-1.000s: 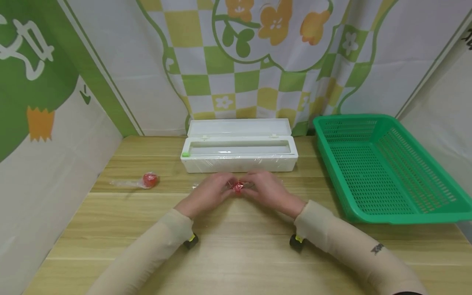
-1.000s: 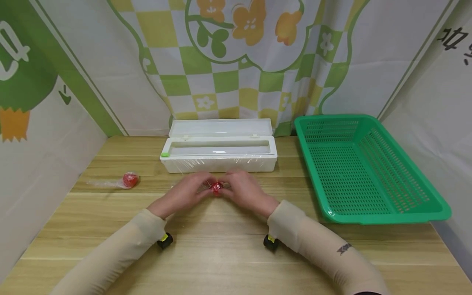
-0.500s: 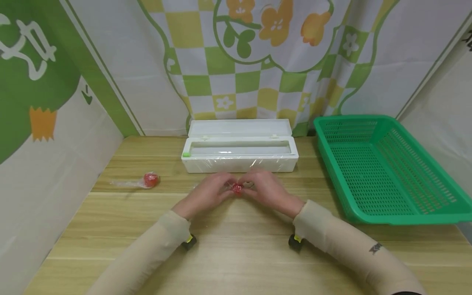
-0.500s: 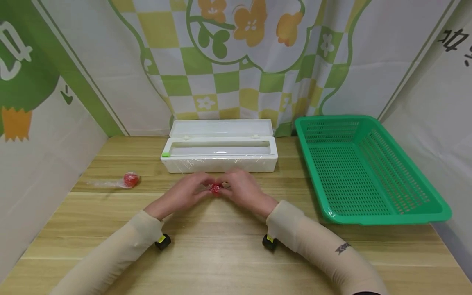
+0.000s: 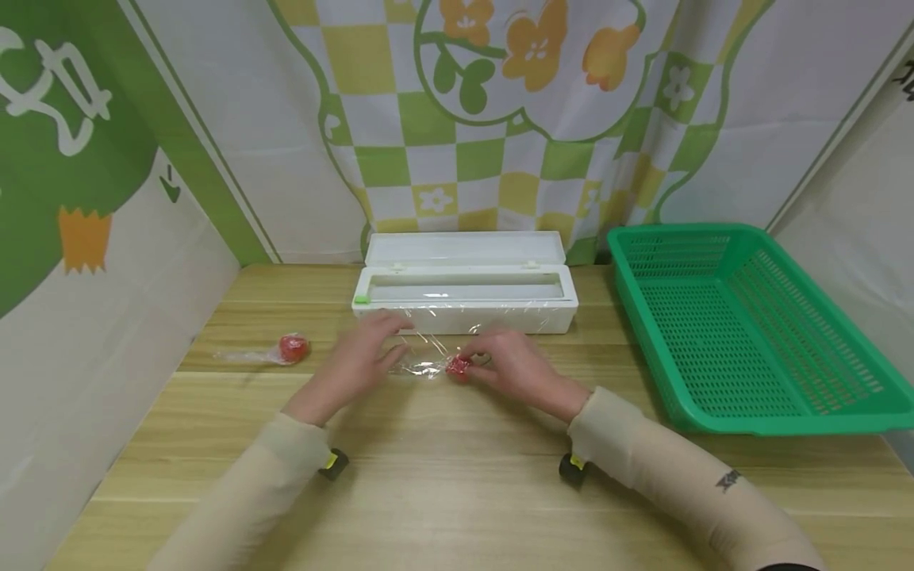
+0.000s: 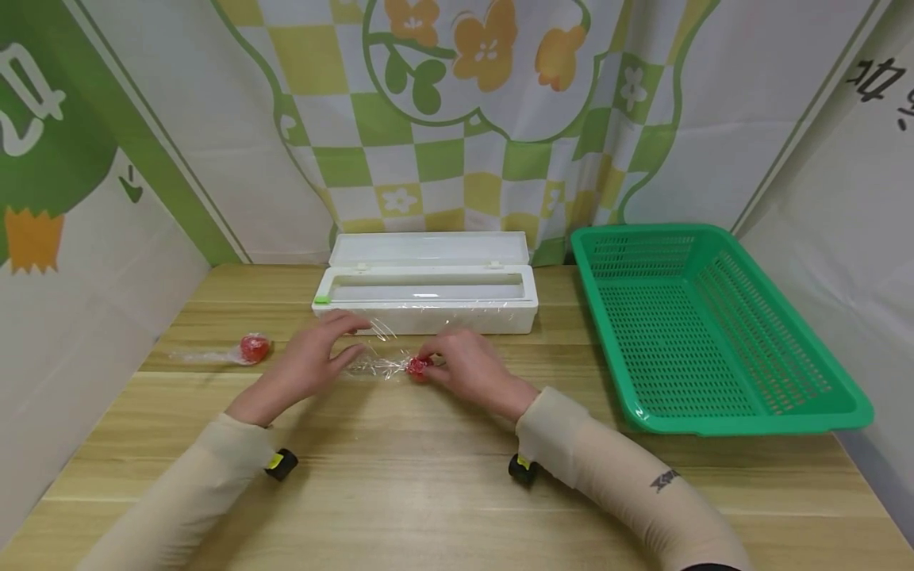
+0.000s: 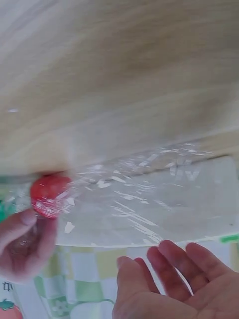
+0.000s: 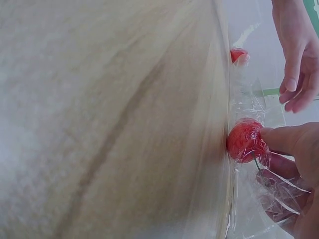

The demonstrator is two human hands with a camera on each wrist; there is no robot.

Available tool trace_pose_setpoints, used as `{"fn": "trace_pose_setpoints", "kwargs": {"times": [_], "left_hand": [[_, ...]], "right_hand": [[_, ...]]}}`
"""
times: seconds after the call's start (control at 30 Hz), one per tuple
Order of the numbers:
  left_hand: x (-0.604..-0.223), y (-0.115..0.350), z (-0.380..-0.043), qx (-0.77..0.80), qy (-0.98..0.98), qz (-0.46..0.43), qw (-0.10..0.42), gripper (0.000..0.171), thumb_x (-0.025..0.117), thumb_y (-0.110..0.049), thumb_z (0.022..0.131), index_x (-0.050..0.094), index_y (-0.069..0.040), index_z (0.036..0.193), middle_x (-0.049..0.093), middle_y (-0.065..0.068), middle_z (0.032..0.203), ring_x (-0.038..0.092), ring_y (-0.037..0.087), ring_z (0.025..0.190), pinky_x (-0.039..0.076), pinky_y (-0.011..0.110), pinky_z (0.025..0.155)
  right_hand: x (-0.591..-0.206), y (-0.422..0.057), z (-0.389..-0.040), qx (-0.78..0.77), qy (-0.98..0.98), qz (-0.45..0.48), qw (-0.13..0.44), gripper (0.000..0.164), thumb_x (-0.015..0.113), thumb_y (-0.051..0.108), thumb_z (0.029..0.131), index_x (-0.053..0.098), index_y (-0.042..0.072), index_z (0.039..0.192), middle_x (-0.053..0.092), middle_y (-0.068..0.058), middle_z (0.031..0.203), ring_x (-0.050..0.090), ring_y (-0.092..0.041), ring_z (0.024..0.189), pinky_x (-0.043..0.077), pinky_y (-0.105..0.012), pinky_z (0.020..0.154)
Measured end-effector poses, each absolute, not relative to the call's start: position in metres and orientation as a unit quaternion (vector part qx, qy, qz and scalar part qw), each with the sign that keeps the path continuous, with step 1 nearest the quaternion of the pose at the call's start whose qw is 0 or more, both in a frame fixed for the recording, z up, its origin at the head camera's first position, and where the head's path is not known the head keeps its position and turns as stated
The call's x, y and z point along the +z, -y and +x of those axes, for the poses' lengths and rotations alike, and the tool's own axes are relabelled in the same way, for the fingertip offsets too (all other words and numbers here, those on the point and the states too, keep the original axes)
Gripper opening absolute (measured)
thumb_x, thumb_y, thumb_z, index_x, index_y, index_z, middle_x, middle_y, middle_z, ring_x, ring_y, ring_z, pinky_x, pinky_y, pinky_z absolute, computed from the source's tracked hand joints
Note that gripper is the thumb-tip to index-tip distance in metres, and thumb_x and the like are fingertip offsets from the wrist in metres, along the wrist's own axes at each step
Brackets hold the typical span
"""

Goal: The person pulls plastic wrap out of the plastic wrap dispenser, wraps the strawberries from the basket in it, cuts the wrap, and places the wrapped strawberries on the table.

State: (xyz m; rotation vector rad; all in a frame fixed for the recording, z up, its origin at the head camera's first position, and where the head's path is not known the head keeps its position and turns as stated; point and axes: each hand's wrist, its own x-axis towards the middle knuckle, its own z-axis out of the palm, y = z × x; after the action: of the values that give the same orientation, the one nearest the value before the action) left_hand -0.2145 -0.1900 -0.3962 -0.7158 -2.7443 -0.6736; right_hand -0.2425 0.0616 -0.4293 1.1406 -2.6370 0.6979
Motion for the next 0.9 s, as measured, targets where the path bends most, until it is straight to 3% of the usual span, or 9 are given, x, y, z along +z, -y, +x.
{"fn": "trace_pose_setpoints", "kwargs": {"times": [0.27, 0.5, 0.9], "left_hand": [[-0.391, 0.21, -0.216, -0.181, 0.944, -0.203, 0.186, 0.041, 0.068, -0.013, 0.087, 0.06, -0.001, 0.124, 0.058, 0.014, 0.115, 0.054, 0.029, 0.106, 0.05, 0.045, 0.092], [-0.393, 0.216, -0.219, -0.162, 0.952, -0.18, 0.189, 0.047, 0.066, -0.014, 0.088, 0.056, 0.0, 0.131, 0.056, 0.016, 0.12, 0.051, 0.032, 0.111, 0.046, 0.048, 0.097], [-0.402, 0.225, -0.221, -0.16, 0.948, -0.189, 0.197, 0.039, 0.062, -0.01, 0.09, 0.058, 0.003, 0.127, 0.055, 0.019, 0.121, 0.049, 0.035, 0.115, 0.045, 0.051, 0.097]], "right_hand": [[-0.428, -0.062, -0.242, 0.234, 0.893, 0.375, 0.082, 0.014, 0.073, 0.032, 0.083, 0.076, 0.025, 0.095, 0.072, 0.012, 0.09, 0.063, -0.009, 0.084, 0.051, -0.026, 0.075], [-0.427, -0.062, -0.242, 0.233, 0.892, 0.379, 0.086, 0.015, 0.072, 0.032, 0.084, 0.076, 0.025, 0.096, 0.072, 0.013, 0.091, 0.063, -0.008, 0.084, 0.05, -0.024, 0.074], [-0.427, -0.063, -0.241, 0.233, 0.888, 0.385, 0.092, 0.015, 0.069, 0.036, 0.087, 0.076, 0.026, 0.096, 0.073, 0.014, 0.09, 0.063, -0.008, 0.081, 0.049, -0.024, 0.071]]}}
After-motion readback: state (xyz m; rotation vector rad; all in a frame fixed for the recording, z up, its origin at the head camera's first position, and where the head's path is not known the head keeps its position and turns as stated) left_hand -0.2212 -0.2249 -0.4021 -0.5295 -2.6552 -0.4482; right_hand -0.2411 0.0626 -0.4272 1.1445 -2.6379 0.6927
